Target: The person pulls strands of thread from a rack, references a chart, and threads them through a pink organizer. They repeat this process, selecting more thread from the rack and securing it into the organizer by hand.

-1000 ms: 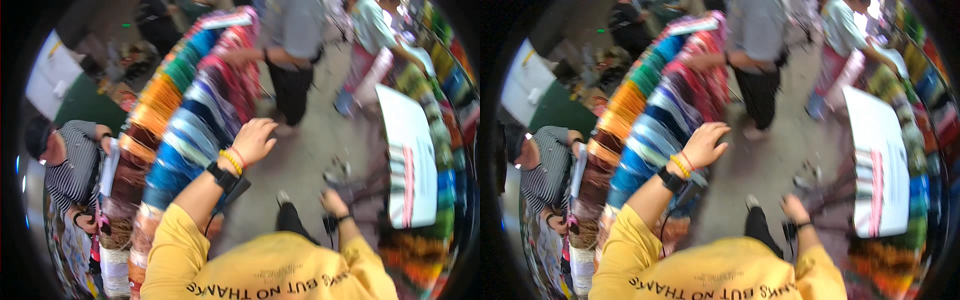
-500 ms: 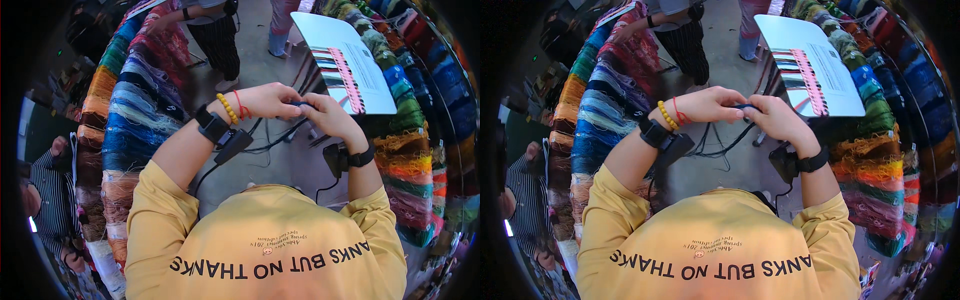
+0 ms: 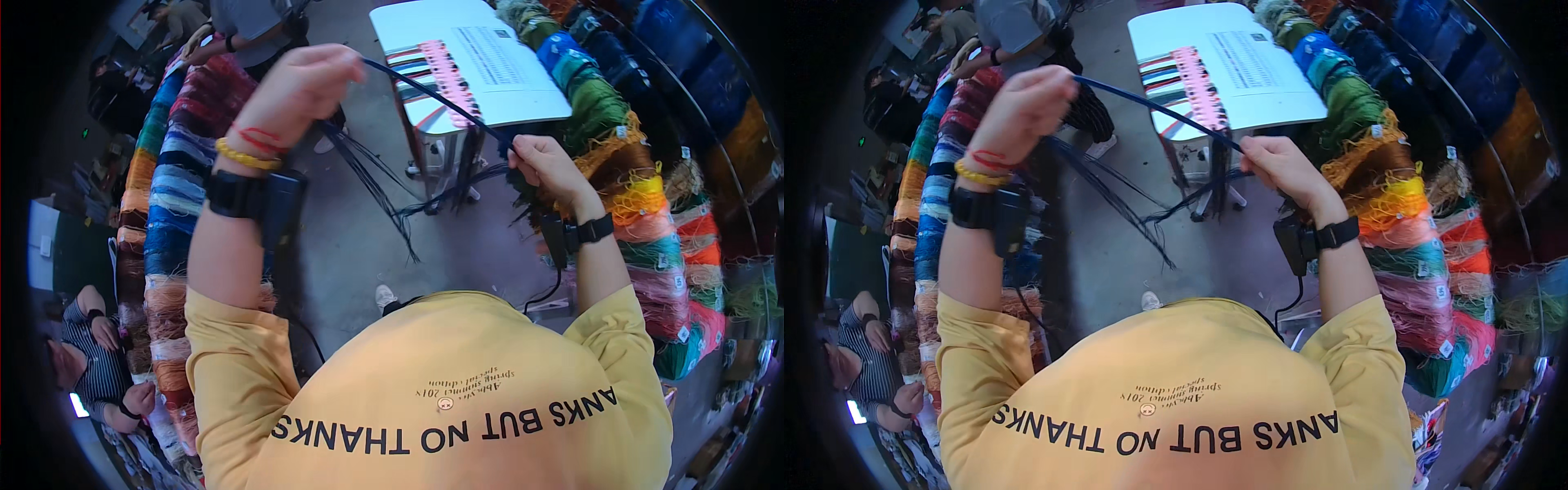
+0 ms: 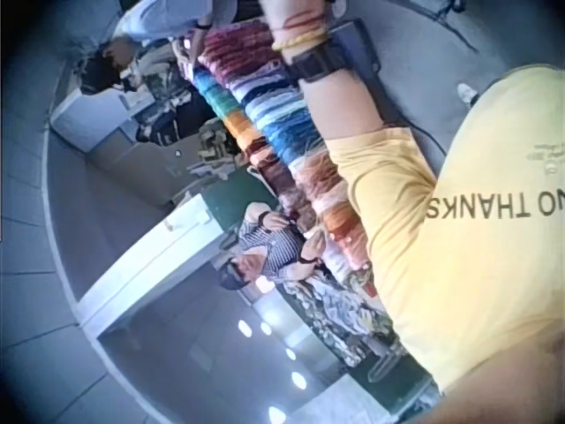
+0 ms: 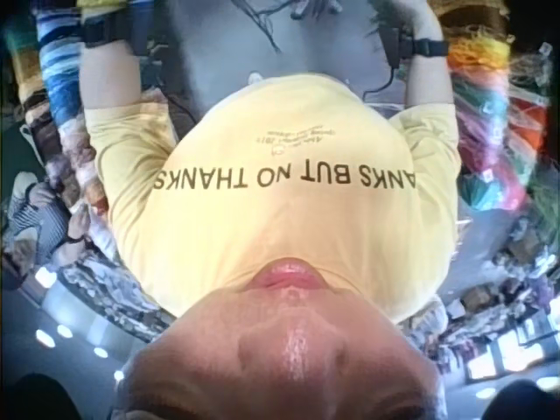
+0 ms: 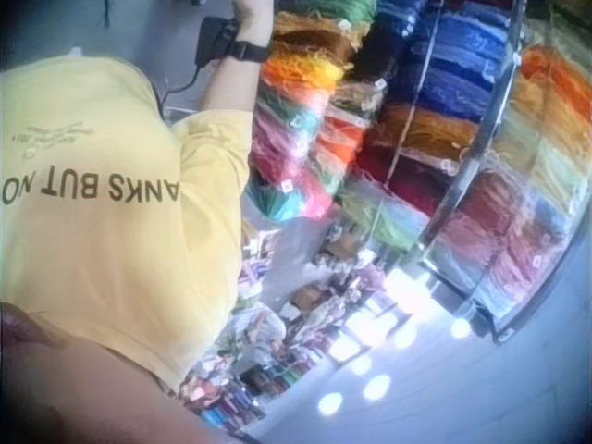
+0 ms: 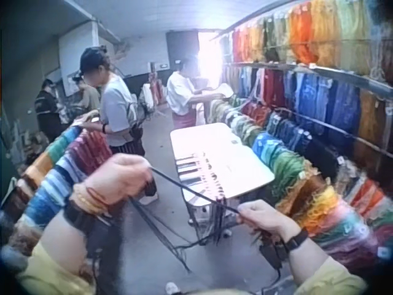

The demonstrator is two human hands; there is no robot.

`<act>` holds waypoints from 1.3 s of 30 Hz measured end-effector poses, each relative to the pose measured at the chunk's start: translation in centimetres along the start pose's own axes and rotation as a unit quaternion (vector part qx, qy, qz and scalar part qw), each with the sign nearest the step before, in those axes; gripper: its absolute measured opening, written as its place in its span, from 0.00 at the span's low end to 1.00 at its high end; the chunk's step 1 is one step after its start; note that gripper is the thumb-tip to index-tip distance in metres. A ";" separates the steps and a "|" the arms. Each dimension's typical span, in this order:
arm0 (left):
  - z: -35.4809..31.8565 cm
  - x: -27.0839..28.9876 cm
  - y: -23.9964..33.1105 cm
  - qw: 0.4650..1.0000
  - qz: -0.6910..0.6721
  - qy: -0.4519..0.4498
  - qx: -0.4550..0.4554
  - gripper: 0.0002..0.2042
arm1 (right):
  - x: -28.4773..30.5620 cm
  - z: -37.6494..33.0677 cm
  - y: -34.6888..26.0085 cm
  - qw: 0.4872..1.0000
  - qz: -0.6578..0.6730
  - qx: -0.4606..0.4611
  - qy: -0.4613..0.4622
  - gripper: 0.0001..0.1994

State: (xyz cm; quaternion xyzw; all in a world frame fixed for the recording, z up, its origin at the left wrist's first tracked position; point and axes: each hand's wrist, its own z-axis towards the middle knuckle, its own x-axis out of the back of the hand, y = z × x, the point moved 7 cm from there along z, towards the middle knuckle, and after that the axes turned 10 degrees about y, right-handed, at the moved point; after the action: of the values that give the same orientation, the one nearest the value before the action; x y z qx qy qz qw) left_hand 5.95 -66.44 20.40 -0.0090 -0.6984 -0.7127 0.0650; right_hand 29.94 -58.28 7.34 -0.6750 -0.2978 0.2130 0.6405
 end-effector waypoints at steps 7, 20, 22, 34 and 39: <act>0.2 -0.6 4.6 0.997 -0.052 0.048 -0.027 0.10 | 9.5 -2.1 10.7 0.972 0.037 -0.113 0.201 0.20; 3.0 -15.3 -3.3 0.916 0.372 -0.085 -0.124 0.06 | 0.7 -2.0 -5.8 0.972 -0.066 0.196 0.113 0.20; 3.6 -15.0 -5.3 0.922 0.337 -0.074 -0.176 0.06 | -1.2 -1.4 -7.1 0.955 -0.165 0.222 0.107 0.20; 6.7 -10.8 -13.3 0.974 0.142 -0.173 0.037 0.11 | -2.9 3.6 -4.5 0.936 -0.302 0.158 0.083 0.13; 7.0 -10.1 -14.2 0.973 0.138 -0.184 0.011 0.12 | -2.8 4.6 -2.7 0.918 -0.350 0.167 0.078 0.06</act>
State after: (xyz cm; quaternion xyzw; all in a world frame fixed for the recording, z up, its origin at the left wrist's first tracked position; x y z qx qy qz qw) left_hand 13.90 -58.47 5.41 -0.2356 -0.6981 -0.6753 0.0333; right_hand 24.48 -56.82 9.31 -0.4251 -0.4245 -0.0318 0.7988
